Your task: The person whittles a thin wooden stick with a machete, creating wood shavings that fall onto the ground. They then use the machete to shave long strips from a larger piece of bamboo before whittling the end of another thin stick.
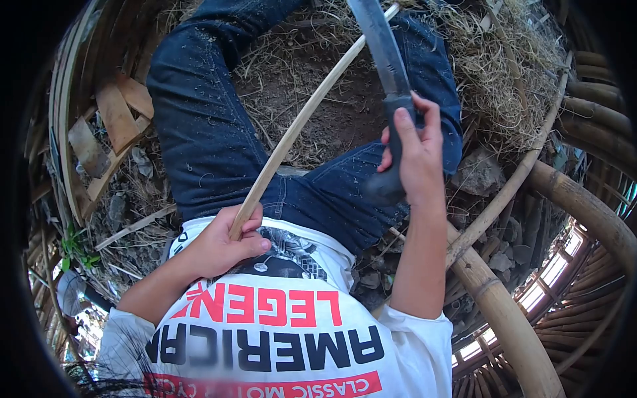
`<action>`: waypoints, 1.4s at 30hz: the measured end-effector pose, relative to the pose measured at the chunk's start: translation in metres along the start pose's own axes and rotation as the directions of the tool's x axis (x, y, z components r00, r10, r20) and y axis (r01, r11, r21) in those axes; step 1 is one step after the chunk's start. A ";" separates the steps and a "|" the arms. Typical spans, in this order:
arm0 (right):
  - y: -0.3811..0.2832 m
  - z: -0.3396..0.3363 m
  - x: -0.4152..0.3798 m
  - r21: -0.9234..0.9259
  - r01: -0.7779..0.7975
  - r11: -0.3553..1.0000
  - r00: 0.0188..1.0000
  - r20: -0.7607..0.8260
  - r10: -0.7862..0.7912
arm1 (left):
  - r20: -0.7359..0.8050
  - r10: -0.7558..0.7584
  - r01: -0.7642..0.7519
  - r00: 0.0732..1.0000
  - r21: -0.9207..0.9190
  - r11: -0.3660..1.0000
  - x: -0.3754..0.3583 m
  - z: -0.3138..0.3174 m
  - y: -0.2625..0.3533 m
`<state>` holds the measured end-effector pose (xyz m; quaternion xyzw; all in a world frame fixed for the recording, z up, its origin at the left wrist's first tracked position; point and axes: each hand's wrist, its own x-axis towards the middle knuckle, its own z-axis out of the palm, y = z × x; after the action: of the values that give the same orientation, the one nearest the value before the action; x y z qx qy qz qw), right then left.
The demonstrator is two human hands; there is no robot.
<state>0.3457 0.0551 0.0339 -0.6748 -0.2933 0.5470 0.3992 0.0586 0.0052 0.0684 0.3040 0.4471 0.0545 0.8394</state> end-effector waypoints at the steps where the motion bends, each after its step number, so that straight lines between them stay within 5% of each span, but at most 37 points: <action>1: 0.003 0.003 -0.003 0.000 0.001 1.000 1.000 0.018 -0.001 | 0.002 -0.041 0.041 0.999 -0.044 0.998 0.000 -0.001 0.001; 9: 0.002 -0.006 0.000 0.032 -0.012 0.999 1.000 0.002 0.012 | 0.013 0.013 -0.014 1.000 0.036 0.999 0.000 -0.001 -0.001; 12: 0.006 -0.002 -0.012 0.061 -0.047 0.997 0.994 0.101 0.041 | 0.020 -0.069 0.071 0.997 -0.102 0.992 0.001 -0.004 -0.002; 18: 0.008 -0.004 -0.007 0.108 -0.014 0.994 1.000 -0.015 0.016 | 0.035 -0.001 0.000 0.999 0.024 1.000 0.002 -0.002 0.001; 20: 0.011 0.002 -0.013 0.041 -0.020 0.999 0.999 0.046 0.018 | 0.017 -0.066 0.068 0.998 -0.120 0.990 0.002 -0.003 -0.001; 23: 0.010 -0.006 -0.015 0.040 -0.004 0.999 0.996 0.089 0.001 | 0.018 0.016 -0.016 1.000 -0.035 0.999 0.002 -0.005 -0.009; 29: 0.017 0.004 -0.018 0.059 -0.010 0.998 0.999 0.051 0.007 | 0.016 -0.091 0.092 0.996 -0.119 0.989 0.000 -0.001 0.001; 32: 0.013 -0.008 -0.019 0.073 -0.029 0.997 0.995 0.099 0.022 | 0.023 0.019 -0.019 1.000 0.001 1.000 0.002 -0.004 -0.009; 37: 0.015 0.001 -0.015 0.053 -0.014 0.998 0.998 0.065 0.011 | 0.015 -0.099 0.100 0.995 -0.083 0.992 0.002 0.000 0.002; 39: 0.017 0.001 -0.025 0.039 -0.008 0.999 0.987 0.159 0.002 | 0.015 -0.043 0.044 0.999 -0.062 0.997 0.000 -0.003 -0.006; 42: 0.011 -0.013 -0.018 0.018 0.000 1.000 0.995 0.098 -0.001 | 0.015 0.016 -0.015 1.000 -0.037 0.999 0.002 -0.001 -0.007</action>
<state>0.3542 0.0317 0.0349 -0.6435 -0.3078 0.5819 0.3905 0.0579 0.0008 0.0628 0.2923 0.4373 0.0671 0.8478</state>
